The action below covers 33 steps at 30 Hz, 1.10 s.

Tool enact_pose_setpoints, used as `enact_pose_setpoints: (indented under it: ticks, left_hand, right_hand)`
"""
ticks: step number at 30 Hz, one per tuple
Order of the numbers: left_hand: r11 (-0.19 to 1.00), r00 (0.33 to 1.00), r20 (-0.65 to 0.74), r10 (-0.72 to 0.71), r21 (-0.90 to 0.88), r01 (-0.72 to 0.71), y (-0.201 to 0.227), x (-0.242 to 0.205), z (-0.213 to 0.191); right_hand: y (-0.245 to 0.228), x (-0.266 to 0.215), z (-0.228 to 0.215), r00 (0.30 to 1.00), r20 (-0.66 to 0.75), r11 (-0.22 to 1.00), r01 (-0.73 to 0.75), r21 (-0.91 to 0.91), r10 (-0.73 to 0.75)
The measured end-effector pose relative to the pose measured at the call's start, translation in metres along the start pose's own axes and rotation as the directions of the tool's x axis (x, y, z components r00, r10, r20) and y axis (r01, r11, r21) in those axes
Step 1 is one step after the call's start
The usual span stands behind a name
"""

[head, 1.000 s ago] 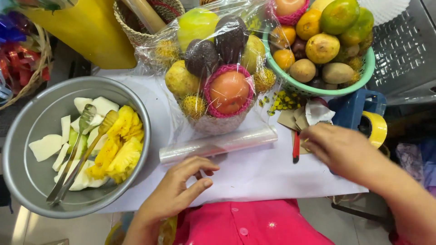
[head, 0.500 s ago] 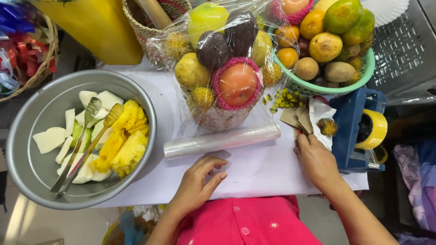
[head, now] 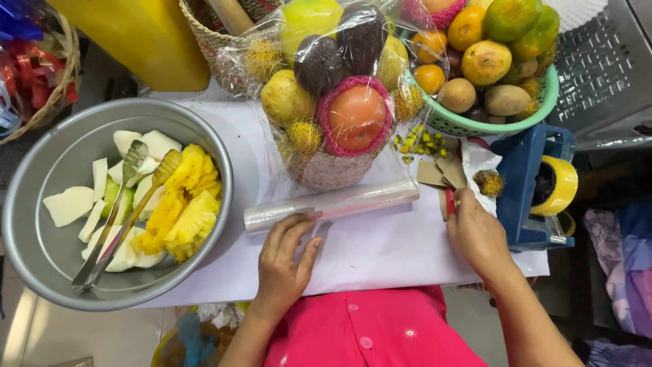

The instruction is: Wrapping a small basket of assorted fruits with clear plastic wrap for presentation.

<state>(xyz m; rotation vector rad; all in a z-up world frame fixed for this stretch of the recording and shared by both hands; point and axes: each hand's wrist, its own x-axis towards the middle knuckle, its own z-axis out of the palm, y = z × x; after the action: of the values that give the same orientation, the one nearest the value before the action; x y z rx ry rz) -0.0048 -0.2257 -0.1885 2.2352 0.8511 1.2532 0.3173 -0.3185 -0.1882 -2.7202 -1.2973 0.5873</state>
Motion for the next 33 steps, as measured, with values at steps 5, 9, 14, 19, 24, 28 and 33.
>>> enact_pose_setpoints:
  ticks: [5,9,14,19,24,28,33]
  left_hand:
    - [1.0,0.999,0.047,0.02,0.022,-0.021,-0.006,-0.002,0.012]
    - [0.995,0.991,0.093,0.095,-0.012,-0.094,-0.004,0.001,0.025]
    - [0.99,0.99,0.039,0.136,0.033,-0.138,0.0,0.006,0.03]
    - [0.981,0.982,-0.127,0.14,0.15,-0.12,0.003,0.006,0.026]
    - [0.948,0.964,-0.102,0.247,0.232,-0.219,0.004,0.008,0.028]
    - [0.933,0.961,-0.012,0.276,0.245,-0.265,-0.001,0.009,0.041]
    - [0.893,0.955,0.059,0.291,0.34,-0.293,-0.02,0.0,0.056]
  right_hand:
    - [0.013,0.004,0.017,1.0,-0.002,0.999,-0.007,-0.048,0.006]
    - [0.018,-0.007,0.008,0.999,0.007,0.999,0.04,-0.002,-0.04]
    - [0.018,-0.038,-0.049,0.987,0.119,0.989,-0.092,-0.113,0.105]
    - [0.094,-0.05,-0.06,0.998,0.07,0.963,0.026,-0.269,-0.008]
    - [0.083,-0.061,-0.084,0.954,0.061,0.945,0.278,0.175,-0.292]
    - [0.035,-0.042,-0.067,0.86,0.098,0.81,0.424,0.405,-0.5]
    - [-0.015,-0.019,-0.062,0.705,-0.017,0.681,0.691,0.24,-0.709]
